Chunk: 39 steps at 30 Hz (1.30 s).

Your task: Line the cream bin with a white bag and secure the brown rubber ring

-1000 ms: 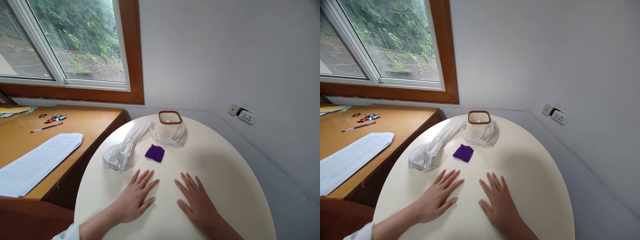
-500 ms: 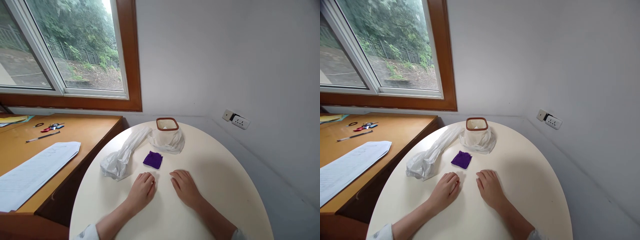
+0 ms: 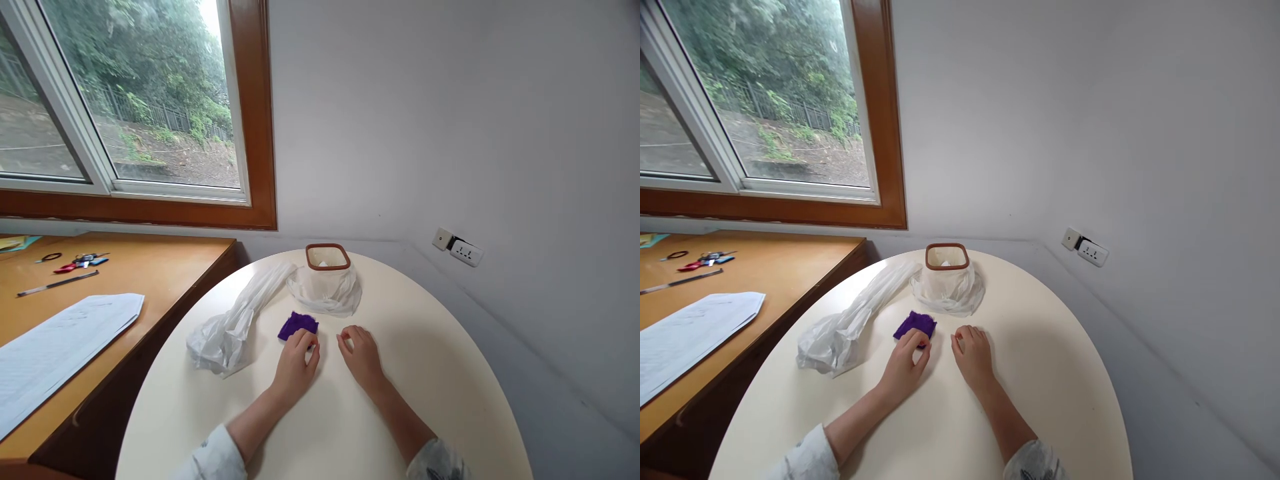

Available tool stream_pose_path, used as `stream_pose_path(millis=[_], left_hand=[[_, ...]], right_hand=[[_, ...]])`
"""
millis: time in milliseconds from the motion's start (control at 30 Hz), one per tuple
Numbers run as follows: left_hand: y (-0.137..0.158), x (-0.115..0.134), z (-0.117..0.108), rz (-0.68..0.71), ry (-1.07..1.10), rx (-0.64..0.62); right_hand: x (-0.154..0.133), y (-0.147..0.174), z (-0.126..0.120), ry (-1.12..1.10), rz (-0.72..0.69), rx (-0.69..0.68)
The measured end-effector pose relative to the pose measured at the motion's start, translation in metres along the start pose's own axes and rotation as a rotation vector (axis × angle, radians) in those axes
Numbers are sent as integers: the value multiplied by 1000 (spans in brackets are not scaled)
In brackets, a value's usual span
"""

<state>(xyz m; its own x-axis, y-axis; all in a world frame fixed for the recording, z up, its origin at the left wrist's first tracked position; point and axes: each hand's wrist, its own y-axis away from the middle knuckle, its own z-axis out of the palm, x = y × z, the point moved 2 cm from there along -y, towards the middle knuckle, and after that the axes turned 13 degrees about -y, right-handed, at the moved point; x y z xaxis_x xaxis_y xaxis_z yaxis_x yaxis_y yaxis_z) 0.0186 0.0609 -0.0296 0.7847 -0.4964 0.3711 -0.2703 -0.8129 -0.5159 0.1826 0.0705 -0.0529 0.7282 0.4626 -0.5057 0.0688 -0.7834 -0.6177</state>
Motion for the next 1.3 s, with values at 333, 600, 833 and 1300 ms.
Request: stream_pose_path(millis=[333, 600, 833, 1300], left_hand=[[-8, -23, -3, -135, 38, 0], [-9, -27, -2, 127, -157, -223], [-9, -39, 2, 56, -288, -176], [-11, -58, 4, -44, -375, -104]], right_hand=[[1, -2, 2, -59, -68, 58], [-16, -50, -11, -76, -220, 136], [-18, -121, -9, 70, -42, 127], [-12, -128, -12, -81, -30, -55]])
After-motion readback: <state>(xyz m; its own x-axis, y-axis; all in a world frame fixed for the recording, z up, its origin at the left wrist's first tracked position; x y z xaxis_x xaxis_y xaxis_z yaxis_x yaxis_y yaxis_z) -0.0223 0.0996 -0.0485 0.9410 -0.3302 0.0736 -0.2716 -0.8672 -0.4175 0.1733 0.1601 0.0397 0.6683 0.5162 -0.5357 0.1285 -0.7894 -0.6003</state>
